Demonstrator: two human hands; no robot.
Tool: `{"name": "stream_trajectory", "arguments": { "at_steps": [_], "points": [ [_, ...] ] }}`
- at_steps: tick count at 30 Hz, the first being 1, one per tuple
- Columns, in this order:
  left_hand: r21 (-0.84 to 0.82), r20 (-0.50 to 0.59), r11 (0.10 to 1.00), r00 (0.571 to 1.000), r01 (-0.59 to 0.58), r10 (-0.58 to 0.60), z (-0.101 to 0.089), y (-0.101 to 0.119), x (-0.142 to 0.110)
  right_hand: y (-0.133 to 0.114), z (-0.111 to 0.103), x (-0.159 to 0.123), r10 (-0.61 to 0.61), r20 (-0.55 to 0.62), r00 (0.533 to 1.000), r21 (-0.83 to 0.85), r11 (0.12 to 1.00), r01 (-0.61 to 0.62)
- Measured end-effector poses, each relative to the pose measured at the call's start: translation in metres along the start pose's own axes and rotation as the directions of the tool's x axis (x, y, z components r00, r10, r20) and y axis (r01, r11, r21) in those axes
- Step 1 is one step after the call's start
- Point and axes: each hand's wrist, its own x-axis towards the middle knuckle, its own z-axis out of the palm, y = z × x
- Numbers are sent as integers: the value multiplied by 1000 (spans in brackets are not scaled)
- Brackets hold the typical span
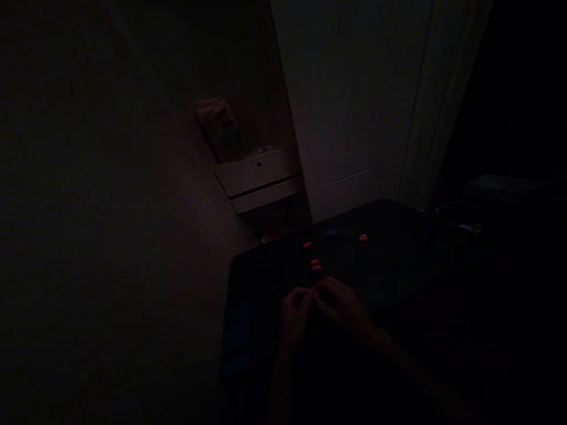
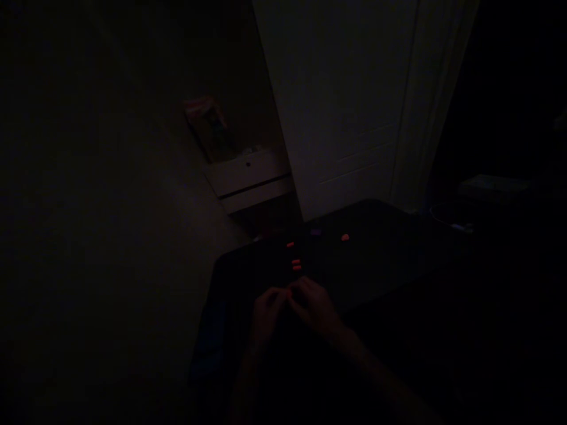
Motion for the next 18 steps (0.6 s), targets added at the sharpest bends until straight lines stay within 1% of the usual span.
{"name": "stream_trajectory", "arguments": {
  "at_steps": [5, 10, 14, 18],
  "points": [
    [7, -4, 1000, 1000, -15, 15, -1, -4, 1, 1, 0, -2, -32, 8, 999, -3, 999, 32],
    [-24, -1, 1000, 1000, 18, -18, 0, -2, 0, 2, -2, -3, -54, 21, 998, 4, 999, 54],
    [-19, -13, 1000, 1000, 24, -24, 0, -1, 0, 4, -3, -4, -43, 40, 998, 21, 999, 42],
    [-52, -20, 998, 999, 26, -27, -1, -4, 1, 3, -2, -2, -18, 18, 1000, 52, 999, 17]
  ]
}}
